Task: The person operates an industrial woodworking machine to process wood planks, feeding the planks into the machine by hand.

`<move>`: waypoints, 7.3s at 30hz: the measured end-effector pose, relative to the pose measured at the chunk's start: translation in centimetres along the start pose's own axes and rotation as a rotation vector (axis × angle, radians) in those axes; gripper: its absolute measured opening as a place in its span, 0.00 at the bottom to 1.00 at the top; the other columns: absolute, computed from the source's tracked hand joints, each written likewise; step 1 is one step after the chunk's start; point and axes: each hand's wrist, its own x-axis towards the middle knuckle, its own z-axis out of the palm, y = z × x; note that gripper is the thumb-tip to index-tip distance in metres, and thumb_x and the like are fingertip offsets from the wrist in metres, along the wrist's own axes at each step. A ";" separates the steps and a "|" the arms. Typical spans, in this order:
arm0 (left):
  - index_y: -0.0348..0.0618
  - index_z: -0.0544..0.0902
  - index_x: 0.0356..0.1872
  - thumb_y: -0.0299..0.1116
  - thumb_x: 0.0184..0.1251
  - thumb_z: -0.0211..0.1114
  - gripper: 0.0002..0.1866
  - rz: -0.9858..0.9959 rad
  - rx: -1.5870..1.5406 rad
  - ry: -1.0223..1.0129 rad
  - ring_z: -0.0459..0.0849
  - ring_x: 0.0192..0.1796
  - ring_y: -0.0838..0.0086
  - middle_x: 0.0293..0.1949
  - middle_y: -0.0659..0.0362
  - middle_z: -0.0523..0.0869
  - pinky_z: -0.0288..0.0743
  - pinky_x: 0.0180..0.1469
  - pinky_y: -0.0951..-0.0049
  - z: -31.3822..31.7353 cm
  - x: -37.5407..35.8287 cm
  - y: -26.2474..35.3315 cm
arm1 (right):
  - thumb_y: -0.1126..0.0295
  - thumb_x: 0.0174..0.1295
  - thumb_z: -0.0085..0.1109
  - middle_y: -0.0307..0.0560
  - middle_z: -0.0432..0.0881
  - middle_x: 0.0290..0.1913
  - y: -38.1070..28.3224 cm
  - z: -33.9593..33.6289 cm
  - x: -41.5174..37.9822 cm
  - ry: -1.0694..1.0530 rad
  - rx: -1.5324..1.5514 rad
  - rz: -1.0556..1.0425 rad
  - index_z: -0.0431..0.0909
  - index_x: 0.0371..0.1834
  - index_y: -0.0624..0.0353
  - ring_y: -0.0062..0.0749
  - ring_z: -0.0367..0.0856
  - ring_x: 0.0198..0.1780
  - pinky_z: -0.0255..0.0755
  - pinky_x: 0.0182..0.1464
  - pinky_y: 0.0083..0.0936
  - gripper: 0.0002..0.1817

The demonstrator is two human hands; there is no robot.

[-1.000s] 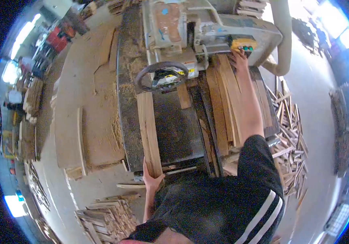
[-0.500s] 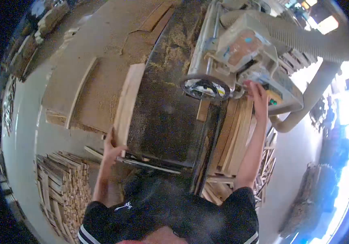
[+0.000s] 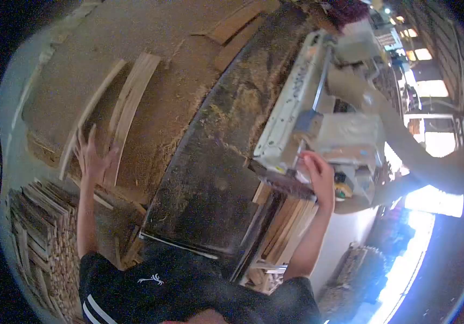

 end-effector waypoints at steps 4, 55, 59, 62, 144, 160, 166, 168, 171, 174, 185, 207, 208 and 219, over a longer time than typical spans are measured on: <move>0.58 0.57 0.84 0.77 0.43 0.74 0.67 0.012 0.126 0.207 0.44 0.86 0.47 0.85 0.48 0.49 0.38 0.81 0.36 2.7 4.6 -2.6 | 0.64 0.77 0.59 0.47 0.89 0.53 -7.7 4.7 3.5 0.239 -0.423 -0.154 0.85 0.59 0.61 0.30 0.86 0.55 0.77 0.60 0.28 0.15; 0.39 0.60 0.82 0.86 0.30 0.67 0.78 0.110 0.029 0.006 0.57 0.82 0.47 0.81 0.41 0.60 0.47 0.80 0.47 3.7 7.5 -6.6 | 0.42 0.72 0.58 0.64 0.70 0.75 -5.7 40.6 36.2 0.321 -0.617 -0.600 0.53 0.79 0.68 0.74 0.55 0.79 0.48 0.80 0.58 0.47; 0.42 0.62 0.82 0.86 0.31 0.66 0.76 -0.008 0.107 0.086 0.55 0.83 0.48 0.82 0.43 0.59 0.40 0.81 0.45 3.5 8.1 -3.8 | 0.39 0.73 0.55 0.64 0.56 0.83 -6.6 41.5 28.9 0.313 -0.627 -0.517 0.52 0.80 0.63 0.76 0.49 0.81 0.42 0.78 0.72 0.47; 0.48 0.57 0.84 0.83 0.35 0.71 0.74 -0.002 0.065 0.111 0.51 0.85 0.50 0.83 0.46 0.57 0.31 0.81 0.38 2.9 7.6 -3.5 | 0.37 0.72 0.55 0.62 0.49 0.85 -6.4 41.8 23.9 0.264 -0.682 -0.469 0.55 0.79 0.60 0.75 0.47 0.82 0.40 0.76 0.78 0.45; 0.34 0.48 0.83 0.84 0.54 0.60 0.71 0.000 0.181 0.059 0.42 0.87 0.50 0.84 0.41 0.47 0.33 0.83 0.39 8.6 -8.9 14.2 | 0.42 0.59 0.69 0.43 0.87 0.35 1.8 3.6 -3.8 0.154 -0.921 -0.371 0.86 0.40 0.49 0.44 0.90 0.46 0.83 0.42 0.44 0.22; 0.34 0.46 0.84 0.88 0.53 0.55 0.73 -0.015 0.182 0.014 0.40 0.87 0.52 0.85 0.40 0.45 0.34 0.83 0.38 8.6 -9.2 14.3 | 0.56 0.68 0.69 0.48 0.88 0.39 14.2 7.8 -14.6 1.039 -0.127 -0.334 0.79 0.57 0.58 0.48 0.88 0.44 0.81 0.50 0.41 0.22; 0.32 0.48 0.83 0.88 0.53 0.55 0.73 0.033 0.143 0.028 0.41 0.87 0.49 0.84 0.37 0.45 0.35 0.82 0.36 9.3 -9.2 13.9 | 0.67 0.64 0.69 0.47 0.90 0.38 20.8 15.3 -33.4 0.832 0.021 0.238 0.87 0.41 0.55 0.45 0.90 0.40 0.81 0.44 0.35 0.07; 0.32 0.48 0.83 0.88 0.53 0.55 0.73 0.018 0.157 0.040 0.42 0.87 0.49 0.84 0.37 0.45 0.35 0.82 0.36 9.8 -8.8 13.3 | 0.64 0.63 0.70 0.46 0.91 0.38 20.0 17.3 -37.8 0.704 -0.015 0.387 0.88 0.42 0.52 0.45 0.90 0.40 0.81 0.44 0.36 0.08; 0.32 0.48 0.83 0.88 0.52 0.55 0.73 0.006 0.153 0.021 0.42 0.87 0.49 0.84 0.37 0.45 0.35 0.82 0.36 9.8 -8.9 13.4 | 0.58 0.63 0.69 0.46 0.91 0.37 19.1 20.0 -41.8 0.481 -0.080 0.614 0.89 0.43 0.47 0.47 0.90 0.39 0.81 0.43 0.40 0.10; 0.32 0.47 0.83 0.88 0.52 0.55 0.74 0.008 0.168 -0.006 0.41 0.87 0.49 0.84 0.38 0.44 0.35 0.82 0.36 9.6 -9.0 13.6 | 0.54 0.63 0.67 0.46 0.90 0.35 19.8 22.6 -42.6 0.412 -0.183 0.750 0.89 0.44 0.43 0.48 0.89 0.38 0.81 0.42 0.44 0.12; 0.30 0.45 0.83 0.89 0.52 0.53 0.75 0.013 0.162 -0.036 0.39 0.87 0.48 0.84 0.36 0.43 0.35 0.81 0.35 9.7 -8.7 13.1 | 0.63 0.58 0.73 0.49 0.86 0.31 20.5 21.0 -42.4 0.841 0.105 0.522 0.92 0.39 0.52 0.41 0.89 0.36 0.79 0.38 0.32 0.09; 0.29 0.54 0.81 0.61 0.61 0.75 0.60 0.377 -0.334 -0.234 0.55 0.83 0.46 0.81 0.34 0.54 0.55 0.81 0.50 4.7 -13.4 19.8 | 0.72 0.71 0.65 0.45 0.88 0.45 17.2 12.5 -38.9 0.815 1.391 0.431 0.81 0.49 0.64 0.29 0.90 0.44 0.88 0.51 0.27 0.09; 0.31 0.60 0.80 0.52 0.62 0.79 0.54 0.623 -0.617 -0.343 0.61 0.81 0.50 0.80 0.37 0.60 0.59 0.79 0.54 1.3 -17.3 23.8 | 0.72 0.71 0.65 0.45 0.88 0.45 17.5 12.4 -38.6 0.811 1.398 0.408 0.81 0.49 0.64 0.29 0.90 0.44 0.88 0.51 0.27 0.09; 0.39 0.89 0.55 0.24 0.60 0.77 0.20 1.289 -1.277 -0.704 0.88 0.59 0.62 0.53 0.55 0.92 0.81 0.61 0.63 -5.4 -30.4 40.2 | 0.68 0.74 0.60 0.42 0.85 0.32 13.7 11.9 -36.5 0.491 1.901 0.300 0.79 0.44 0.68 0.25 0.88 0.36 0.86 0.44 0.20 0.11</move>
